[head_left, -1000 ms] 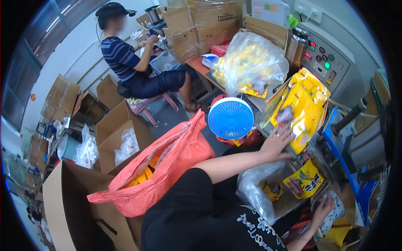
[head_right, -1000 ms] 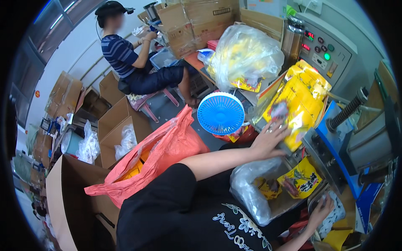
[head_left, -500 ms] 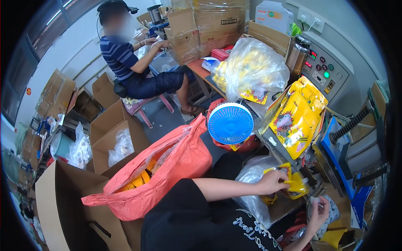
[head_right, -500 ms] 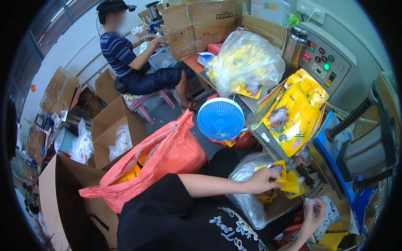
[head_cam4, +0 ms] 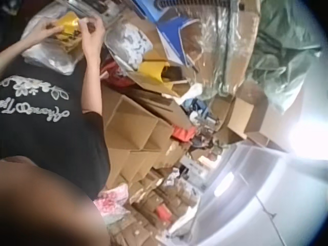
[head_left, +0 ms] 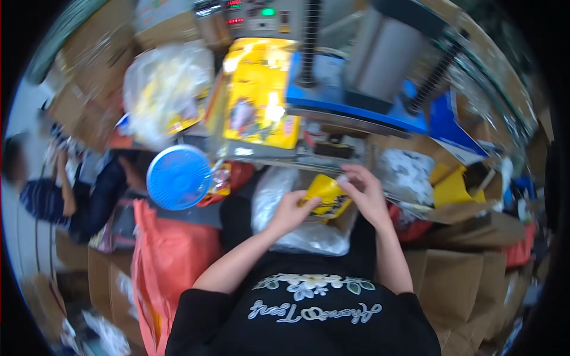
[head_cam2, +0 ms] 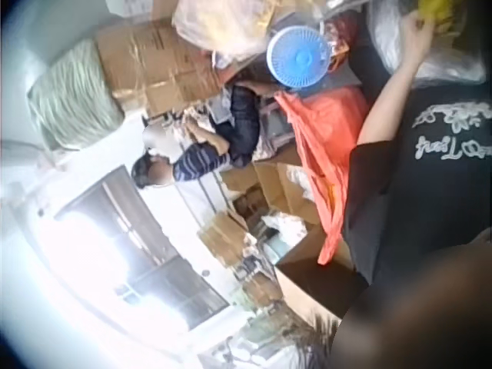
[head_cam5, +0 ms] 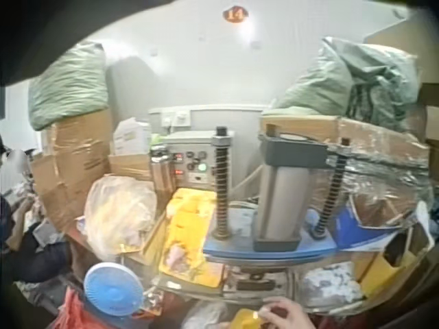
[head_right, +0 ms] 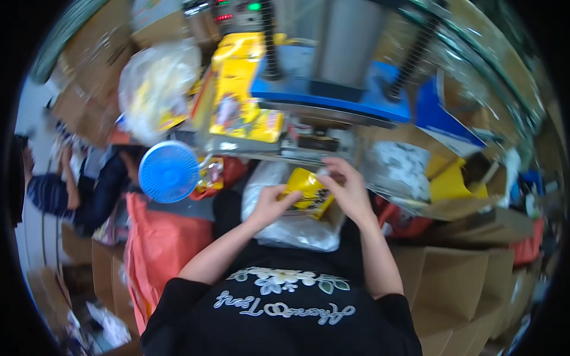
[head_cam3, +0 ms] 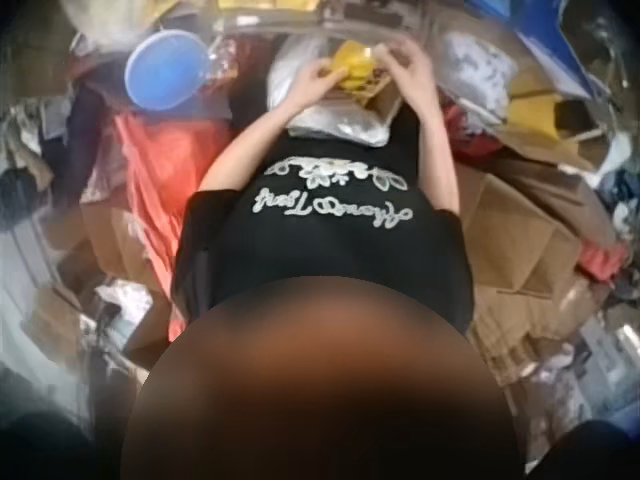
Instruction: The recorder is packing yellow product packets into clear plastic bags and using a machine to seal them.
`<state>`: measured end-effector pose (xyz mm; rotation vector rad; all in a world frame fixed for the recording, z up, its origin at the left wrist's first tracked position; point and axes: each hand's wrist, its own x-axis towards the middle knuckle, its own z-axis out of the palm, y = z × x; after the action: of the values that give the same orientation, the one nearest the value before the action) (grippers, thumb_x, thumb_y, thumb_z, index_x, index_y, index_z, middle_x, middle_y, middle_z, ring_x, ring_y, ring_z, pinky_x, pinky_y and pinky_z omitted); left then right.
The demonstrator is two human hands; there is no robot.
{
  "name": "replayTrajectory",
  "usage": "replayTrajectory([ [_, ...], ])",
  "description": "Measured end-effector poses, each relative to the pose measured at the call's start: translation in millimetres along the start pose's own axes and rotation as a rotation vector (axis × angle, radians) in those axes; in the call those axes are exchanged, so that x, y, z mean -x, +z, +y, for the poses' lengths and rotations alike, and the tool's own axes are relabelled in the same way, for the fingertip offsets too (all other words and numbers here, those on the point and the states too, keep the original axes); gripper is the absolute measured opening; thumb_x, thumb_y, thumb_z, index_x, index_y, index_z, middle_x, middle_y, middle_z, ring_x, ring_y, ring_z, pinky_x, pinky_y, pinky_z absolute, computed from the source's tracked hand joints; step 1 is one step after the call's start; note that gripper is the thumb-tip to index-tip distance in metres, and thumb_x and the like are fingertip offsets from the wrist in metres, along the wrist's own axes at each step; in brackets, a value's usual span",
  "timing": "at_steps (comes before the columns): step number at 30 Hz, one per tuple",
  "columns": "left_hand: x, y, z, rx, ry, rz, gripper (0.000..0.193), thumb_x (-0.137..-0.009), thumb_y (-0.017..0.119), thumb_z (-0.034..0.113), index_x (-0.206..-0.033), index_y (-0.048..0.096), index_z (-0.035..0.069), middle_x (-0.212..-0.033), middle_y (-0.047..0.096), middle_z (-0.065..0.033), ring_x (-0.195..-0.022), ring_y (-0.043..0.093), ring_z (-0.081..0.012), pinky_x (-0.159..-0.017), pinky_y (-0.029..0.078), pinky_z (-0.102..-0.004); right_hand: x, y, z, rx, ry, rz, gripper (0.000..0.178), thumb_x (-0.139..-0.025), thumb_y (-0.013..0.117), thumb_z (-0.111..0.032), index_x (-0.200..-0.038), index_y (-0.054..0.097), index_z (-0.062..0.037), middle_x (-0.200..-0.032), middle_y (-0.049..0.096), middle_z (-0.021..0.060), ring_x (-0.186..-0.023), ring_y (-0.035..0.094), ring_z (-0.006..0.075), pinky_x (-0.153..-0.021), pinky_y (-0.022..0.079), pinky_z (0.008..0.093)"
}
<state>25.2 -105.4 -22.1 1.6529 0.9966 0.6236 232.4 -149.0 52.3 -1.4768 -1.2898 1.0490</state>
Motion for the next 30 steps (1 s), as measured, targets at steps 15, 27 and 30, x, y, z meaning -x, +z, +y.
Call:
replayTrajectory([
  [15,-77.3,17.0,27.0,0.758,-0.213,0.032,0.023,-0.09,0.066,0.014,-0.099,0.067,-0.007,-0.089,0.07,-0.0086,-0.077,0.065,-0.0118,-0.068,0.051,-0.0258,35.7,-101.2,47.8,0.961,-0.05,0.555,0.023,-0.084,0.065,-0.015,-0.104,0.067,-0.0035,-0.099,0.062,0.0146,-0.085,0.063,0.0358,-0.074,0.049,0.0414],
  [27,-34.9,-79.6,-8.0,-0.812,0.422,0.497,0.043,-0.077,0.072,0.019,-0.118,0.063,0.012,-0.125,0.06,-0.0084,-0.128,0.047,-0.0279,-0.113,0.018,-0.0506,23.1,-105.6,62.9,0.299,-0.02,0.664,0.018,-0.097,0.052,-0.019,-0.097,0.06,-0.0022,-0.068,0.055,0.0059,-0.061,0.052,0.014,-0.06,0.044,0.0285],
  [30,-29.0,-90.3,15.7,-0.578,0.399,0.575,0.016,-0.082,0.067,0.01,-0.098,0.07,0.007,-0.101,0.068,-0.0099,-0.105,0.059,-0.0287,-0.105,0.029,-0.0466,28.0,-98.3,39.8,0.159,-0.069,0.562,0.017,-0.097,0.054,-0.018,-0.101,0.06,-0.0027,-0.071,0.055,0.0004,-0.061,0.052,0.0066,-0.057,0.044,0.0228],
])
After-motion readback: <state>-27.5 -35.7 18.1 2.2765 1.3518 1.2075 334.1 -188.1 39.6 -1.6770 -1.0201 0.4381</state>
